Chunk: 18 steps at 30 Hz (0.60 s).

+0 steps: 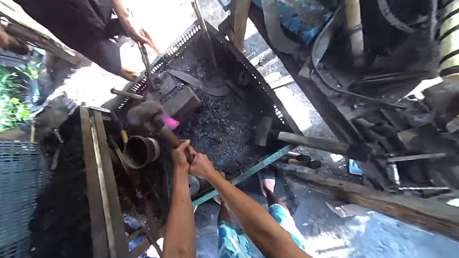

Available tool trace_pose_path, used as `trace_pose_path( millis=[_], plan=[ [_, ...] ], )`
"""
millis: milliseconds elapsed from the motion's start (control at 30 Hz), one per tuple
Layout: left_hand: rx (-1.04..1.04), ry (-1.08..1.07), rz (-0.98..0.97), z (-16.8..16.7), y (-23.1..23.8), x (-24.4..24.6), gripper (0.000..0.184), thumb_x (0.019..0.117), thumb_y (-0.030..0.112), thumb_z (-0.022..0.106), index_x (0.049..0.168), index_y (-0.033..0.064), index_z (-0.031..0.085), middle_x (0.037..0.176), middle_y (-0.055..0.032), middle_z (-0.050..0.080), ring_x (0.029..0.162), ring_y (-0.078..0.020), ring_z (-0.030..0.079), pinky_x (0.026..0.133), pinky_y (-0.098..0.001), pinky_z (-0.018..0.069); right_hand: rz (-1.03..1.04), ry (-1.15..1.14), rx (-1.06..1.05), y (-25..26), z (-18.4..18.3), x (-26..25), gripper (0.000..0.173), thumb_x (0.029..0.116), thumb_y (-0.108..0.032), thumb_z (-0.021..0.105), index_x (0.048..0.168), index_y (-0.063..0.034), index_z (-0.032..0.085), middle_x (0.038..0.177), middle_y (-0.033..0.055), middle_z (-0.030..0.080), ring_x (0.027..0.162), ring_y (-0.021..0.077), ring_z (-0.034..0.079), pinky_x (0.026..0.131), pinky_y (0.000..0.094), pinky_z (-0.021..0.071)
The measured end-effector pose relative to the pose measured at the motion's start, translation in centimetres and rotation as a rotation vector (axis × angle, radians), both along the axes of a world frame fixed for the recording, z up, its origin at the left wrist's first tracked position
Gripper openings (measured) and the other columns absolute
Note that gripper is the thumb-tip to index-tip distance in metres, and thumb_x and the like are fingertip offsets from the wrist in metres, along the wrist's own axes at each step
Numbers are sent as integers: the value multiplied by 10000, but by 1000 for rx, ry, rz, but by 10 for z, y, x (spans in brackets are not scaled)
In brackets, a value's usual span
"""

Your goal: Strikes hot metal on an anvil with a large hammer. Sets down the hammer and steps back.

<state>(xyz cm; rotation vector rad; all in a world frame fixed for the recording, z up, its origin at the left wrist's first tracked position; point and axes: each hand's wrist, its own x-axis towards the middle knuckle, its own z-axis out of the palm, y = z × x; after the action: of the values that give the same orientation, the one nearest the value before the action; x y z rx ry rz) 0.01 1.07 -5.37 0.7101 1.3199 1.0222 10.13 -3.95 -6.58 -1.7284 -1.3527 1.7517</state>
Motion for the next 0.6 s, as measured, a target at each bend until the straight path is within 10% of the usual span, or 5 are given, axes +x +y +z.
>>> trace_pose_path(
  millis=[267, 400, 500, 600],
  plan=[
    [722, 28, -212, 257, -100, 11, 278, 923, 250, 766, 1142, 100, 684, 866, -62, 715, 743, -166, 688, 724, -345, 606, 51, 302, 723, -44, 200, 16, 533, 805, -510, 786, 1257, -237, 712, 1019, 7, 775, 920, 204, 742, 784, 545, 615],
    [999, 255, -486, 395, -21, -2, 289, 930, 431, 718, 1052, 170, 719, 819, 20, 714, 755, -148, 697, 755, -355, 609, -6, 357, 1198, 54, 317, 3, 357, 848, -430, 741, 966, -93, 730, 853, 52, 730, 791, 231, 713, 669, 487, 580],
    [984, 200, -360, 340, 42, 16, 385, 838, 509, 770, 1014, 192, 637, 717, 80, 633, 609, -58, 601, 601, -236, 537, -96, 212, 1182, 118, 268, 0, 430, 658, -253, 874, 1040, -106, 742, 886, 50, 746, 798, 229, 715, 674, 496, 581],
    [457, 1, -143, 118, 39, 10, 300, 907, 377, 752, 1084, 160, 643, 747, 52, 632, 584, -58, 589, 553, -239, 539, -60, 49, 520, 65, 83, 1, 409, 817, -406, 796, 1144, -174, 716, 960, 58, 746, 873, 244, 722, 748, 536, 605]
  ],
)
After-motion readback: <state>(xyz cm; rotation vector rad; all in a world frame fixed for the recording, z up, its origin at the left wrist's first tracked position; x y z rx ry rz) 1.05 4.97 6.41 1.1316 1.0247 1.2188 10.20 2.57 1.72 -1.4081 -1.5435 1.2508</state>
